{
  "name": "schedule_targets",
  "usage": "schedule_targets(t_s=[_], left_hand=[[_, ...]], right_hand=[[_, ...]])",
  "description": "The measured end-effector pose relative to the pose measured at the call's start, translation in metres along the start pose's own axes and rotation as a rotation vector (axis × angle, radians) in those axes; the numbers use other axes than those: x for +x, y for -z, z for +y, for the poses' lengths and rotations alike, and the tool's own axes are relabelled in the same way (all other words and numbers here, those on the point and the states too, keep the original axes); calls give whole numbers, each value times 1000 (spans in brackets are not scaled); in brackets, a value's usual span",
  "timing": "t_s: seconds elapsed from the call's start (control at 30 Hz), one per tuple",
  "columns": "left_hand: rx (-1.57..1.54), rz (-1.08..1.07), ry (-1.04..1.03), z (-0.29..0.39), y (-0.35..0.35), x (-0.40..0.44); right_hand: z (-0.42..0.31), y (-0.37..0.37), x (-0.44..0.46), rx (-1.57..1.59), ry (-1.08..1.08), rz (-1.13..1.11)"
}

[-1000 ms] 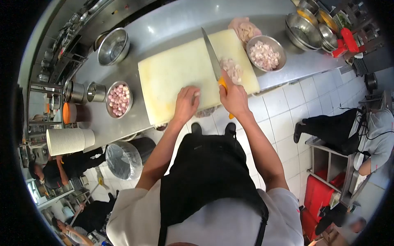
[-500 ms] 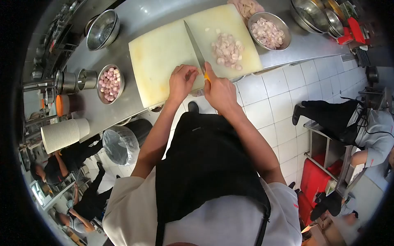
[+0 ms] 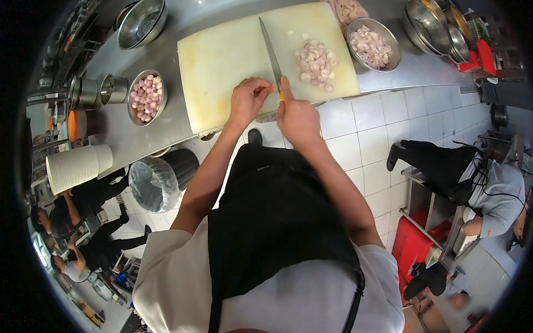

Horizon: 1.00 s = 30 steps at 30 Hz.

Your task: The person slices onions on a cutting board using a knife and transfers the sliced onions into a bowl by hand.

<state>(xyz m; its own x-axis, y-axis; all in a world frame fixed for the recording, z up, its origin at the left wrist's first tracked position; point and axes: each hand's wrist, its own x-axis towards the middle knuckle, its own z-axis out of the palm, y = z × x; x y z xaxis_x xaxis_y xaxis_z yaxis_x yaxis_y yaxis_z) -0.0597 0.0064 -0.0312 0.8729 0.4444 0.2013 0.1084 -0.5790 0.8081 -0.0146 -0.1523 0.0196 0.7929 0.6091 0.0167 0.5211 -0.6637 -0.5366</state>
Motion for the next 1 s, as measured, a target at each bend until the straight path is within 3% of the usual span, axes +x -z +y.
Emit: schedule_targets(t_s=[0.1,0.2,0.43,0.53,0.73,0.83,1.0], left_hand=[[-1,7,12,-1,0,2],[-30,18,13,-1,0,0],[-2,31,-11,-1,-1,0],[4,30,-14,-2,-1,0],[0,40,-9,-6,-4,0],[13,40,-21,-5,-3,0],[25,48,-41,-6,-3,-1]], right_hand=[[1,-5,2,33,40,56],[-5,16,4,59,-32,-60],[4,1,4,33,50,38],[-10,18,2,29,-1,-31],[2,-7,1,20,62,88],[-11,16,0,16,-1,-15],[-5,-7,-1,-26,3,52]])
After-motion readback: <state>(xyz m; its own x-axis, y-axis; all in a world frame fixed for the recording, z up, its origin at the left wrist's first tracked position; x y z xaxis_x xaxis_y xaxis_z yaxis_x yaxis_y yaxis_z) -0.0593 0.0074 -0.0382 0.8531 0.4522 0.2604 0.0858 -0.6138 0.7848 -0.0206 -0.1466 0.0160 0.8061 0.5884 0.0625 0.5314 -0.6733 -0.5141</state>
